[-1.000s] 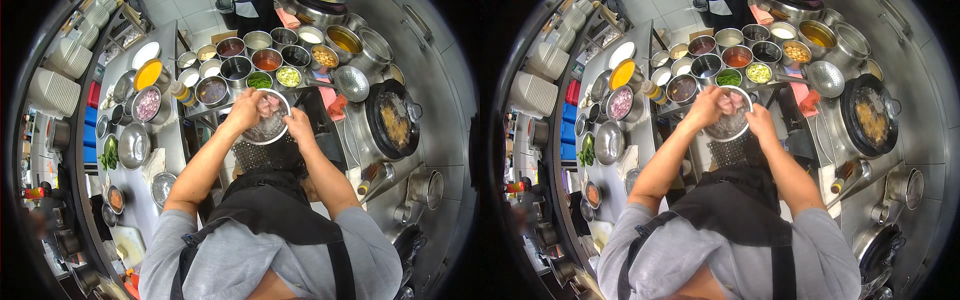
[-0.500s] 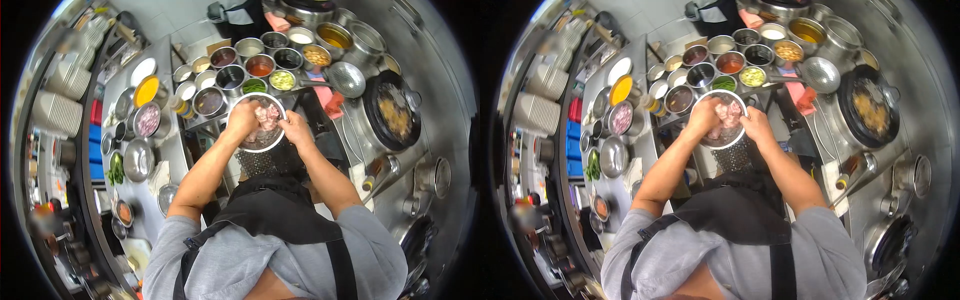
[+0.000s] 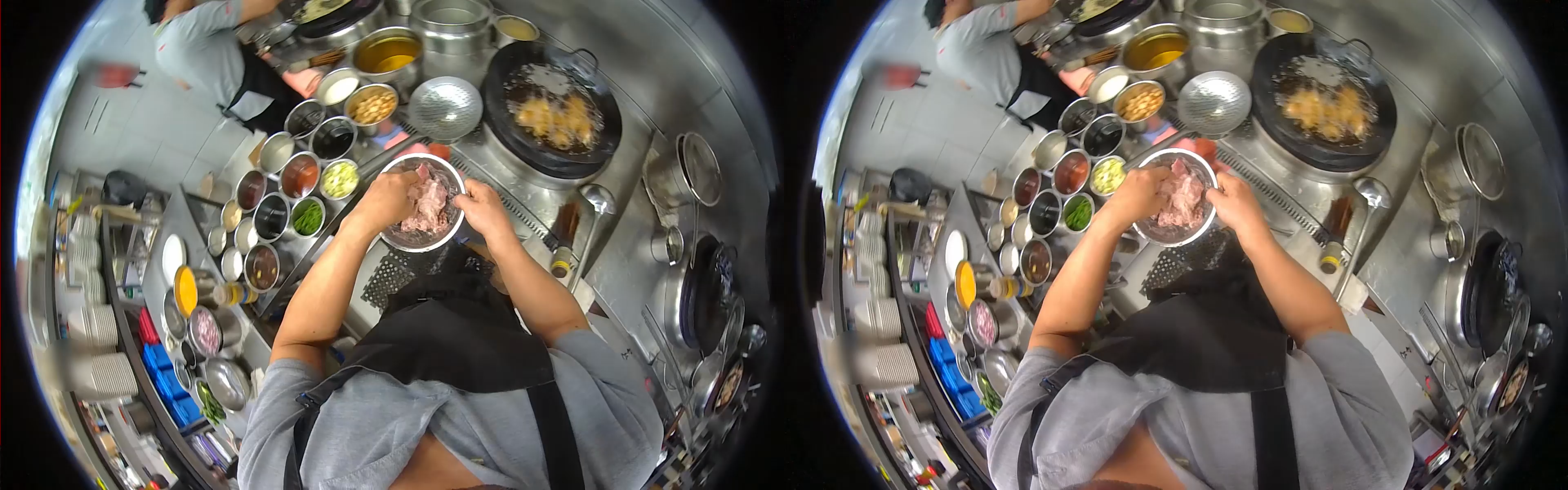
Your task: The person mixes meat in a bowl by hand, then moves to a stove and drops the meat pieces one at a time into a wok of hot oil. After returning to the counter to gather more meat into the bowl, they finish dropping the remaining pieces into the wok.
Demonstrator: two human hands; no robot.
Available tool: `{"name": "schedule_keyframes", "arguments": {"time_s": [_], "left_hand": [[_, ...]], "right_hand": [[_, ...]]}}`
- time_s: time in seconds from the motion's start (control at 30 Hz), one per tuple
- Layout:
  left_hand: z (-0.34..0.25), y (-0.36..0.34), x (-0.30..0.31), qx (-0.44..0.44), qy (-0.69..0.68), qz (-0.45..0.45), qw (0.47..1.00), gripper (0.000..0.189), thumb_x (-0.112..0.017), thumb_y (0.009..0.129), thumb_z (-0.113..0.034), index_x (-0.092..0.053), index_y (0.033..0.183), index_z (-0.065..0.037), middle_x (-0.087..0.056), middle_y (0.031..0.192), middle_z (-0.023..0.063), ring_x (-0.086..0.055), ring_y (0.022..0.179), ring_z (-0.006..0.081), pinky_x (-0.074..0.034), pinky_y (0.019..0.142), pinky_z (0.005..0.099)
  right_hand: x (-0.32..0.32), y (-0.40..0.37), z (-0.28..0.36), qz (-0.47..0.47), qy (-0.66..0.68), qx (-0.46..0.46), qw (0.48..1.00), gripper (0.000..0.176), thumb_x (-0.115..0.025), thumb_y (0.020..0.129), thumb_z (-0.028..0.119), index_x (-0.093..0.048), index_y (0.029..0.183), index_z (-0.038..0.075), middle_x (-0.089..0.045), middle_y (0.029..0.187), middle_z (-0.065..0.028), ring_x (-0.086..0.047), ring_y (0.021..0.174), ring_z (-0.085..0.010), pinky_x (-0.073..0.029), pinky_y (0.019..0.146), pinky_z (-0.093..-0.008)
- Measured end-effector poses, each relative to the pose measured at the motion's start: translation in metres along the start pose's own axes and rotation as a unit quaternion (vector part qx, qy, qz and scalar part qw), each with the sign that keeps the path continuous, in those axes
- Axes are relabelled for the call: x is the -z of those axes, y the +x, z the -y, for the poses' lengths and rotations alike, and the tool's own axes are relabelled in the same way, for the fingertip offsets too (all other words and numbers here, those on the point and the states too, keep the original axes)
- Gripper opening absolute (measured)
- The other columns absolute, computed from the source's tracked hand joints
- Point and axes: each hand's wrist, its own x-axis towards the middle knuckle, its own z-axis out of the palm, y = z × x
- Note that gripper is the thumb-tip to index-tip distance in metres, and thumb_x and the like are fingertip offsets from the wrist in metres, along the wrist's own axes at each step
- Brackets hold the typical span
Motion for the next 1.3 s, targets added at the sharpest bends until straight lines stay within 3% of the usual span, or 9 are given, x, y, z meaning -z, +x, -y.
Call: {"name": "schedule_keyframes", "arguments": {"time_s": [0.17, 0.27, 0.43, 0.63, 0.67, 0.77, 0.93, 1.0, 1.3], "left_hand": [[-0.036, 0.054, -0.005, 0.047, -0.140, 0.067, 0.987, 0.038, -0.066, 0.067, 0.002, -0.063, 0.104, -0.002, -0.067, 0.088, 0.0147, -0.066, 0.080, 0.0239, -0.051, 0.075, 0.0329], [-0.050, 0.088, -0.001, 0.048, -0.428, 0.132, 0.893, 0.037, -0.059, 0.075, 0.010, -0.059, 0.110, 0.001, -0.064, 0.101, 0.0046, -0.061, 0.090, 0.0136, -0.050, 0.080, 0.0270], [-0.050, 0.146, -0.022, -0.075, -0.289, 0.235, 0.925, 0.032, -0.059, 0.075, 0.011, -0.062, 0.104, -0.001, -0.065, 0.091, 0.0032, -0.059, 0.085, 0.0096, -0.048, 0.075, 0.0242], [-0.066, 0.192, -0.007, -0.113, -0.471, 0.298, 0.822, 0.023, -0.063, 0.080, 0.005, -0.063, 0.102, -0.002, -0.065, 0.089, 0.0007, -0.058, 0.081, 0.0072, -0.047, 0.073, 0.0231], [-0.067, 0.197, -0.005, -0.133, -0.324, 0.276, 0.895, 0.023, -0.064, 0.078, 0.003, -0.064, 0.100, -0.003, -0.065, 0.090, 0.0017, -0.059, 0.081, 0.0084, -0.048, 0.073, 0.0239], [-0.059, 0.209, -0.019, -0.143, -0.260, 0.261, 0.918, 0.023, -0.065, 0.077, 0.002, -0.064, 0.099, -0.004, -0.066, 0.091, 0.0032, -0.061, 0.082, 0.0098, -0.049, 0.075, 0.0252], [-0.044, 0.210, -0.040, -0.166, -0.236, 0.240, 0.927, 0.024, -0.064, 0.075, 0.000, -0.065, 0.099, -0.003, -0.067, 0.096, 0.0097, -0.064, 0.086, 0.0180, -0.050, 0.079, 0.0302], [-0.031, 0.204, -0.060, -0.342, -0.088, 0.129, 0.926, 0.032, -0.061, 0.074, -0.001, -0.063, 0.105, -0.004, -0.063, 0.102, 0.0159, -0.063, 0.094, 0.0299, -0.051, 0.083, 0.0377], [-0.032, 0.193, -0.051, -0.324, 0.044, 0.119, 0.938, 0.039, -0.057, 0.068, 0.004, -0.061, 0.106, -0.001, -0.060, 0.091, 0.0166, -0.060, 0.093, 0.0362, -0.050, 0.080, 0.0422]], "right_hand": [[0.061, 0.008, -0.033, -0.082, -0.006, -0.045, 0.996, 0.022, -0.060, 0.071, 0.019, -0.056, 0.077, -0.002, -0.059, 0.072, -0.0199, -0.059, 0.068, -0.0299, -0.045, 0.064, -0.0402], [0.090, 0.010, -0.042, -0.126, -0.026, -0.073, 0.989, 0.022, -0.060, 0.071, 0.019, -0.054, 0.075, -0.002, -0.057, 0.069, -0.0199, -0.057, 0.065, -0.0294, -0.044, 0.062, -0.0395], [0.098, 0.002, -0.051, -0.173, -0.002, -0.152, 0.973, 0.022, -0.059, 0.073, 0.018, -0.054, 0.078, -0.003, -0.055, 0.067, -0.0190, -0.053, 0.062, -0.0271, -0.043, 0.061, -0.0377], [0.098, 0.005, -0.053, -0.234, 0.064, -0.155, 0.958, 0.020, -0.059, 0.072, 0.016, -0.054, 0.076, -0.004, -0.052, 0.064, -0.0169, -0.049, 0.060, -0.0225, -0.041, 0.059, -0.0367], [0.096, 0.006, -0.052, -0.238, 0.066, -0.155, 0.957, 0.020, -0.059, 0.072, 0.016, -0.054, 0.076, -0.004, -0.052, 0.064, -0.0169, -0.049, 0.060, -0.0225, -0.041, 0.059, -0.0367], [0.096, 0.010, -0.047, -0.279, 0.058, -0.124, 0.951, 0.020, -0.059, 0.072, 0.015, -0.053, 0.073, -0.004, -0.050, 0.062, -0.0156, -0.047, 0.059, -0.0223, -0.041, 0.059, -0.0364], [0.082, -0.001, -0.042, -0.308, 0.047, -0.164, 0.936, 0.023, -0.059, 0.071, 0.017, -0.048, 0.070, -0.003, -0.048, 0.062, -0.0167, -0.046, 0.059, -0.0244, -0.040, 0.059, -0.0377], [0.077, -0.005, -0.042, -0.324, 0.043, -0.171, 0.930, 0.023, -0.059, 0.071, 0.017, -0.048, 0.070, -0.003, -0.048, 0.062, -0.0174, -0.046, 0.059, -0.0249, -0.040, 0.058, -0.0379], [0.070, -0.020, -0.039, -0.364, 0.013, -0.189, 0.912, 0.023, -0.060, 0.070, 0.015, -0.046, 0.068, -0.003, -0.045, 0.060, -0.0172, -0.045, 0.058, -0.0228, -0.039, 0.057, -0.0380]]}}
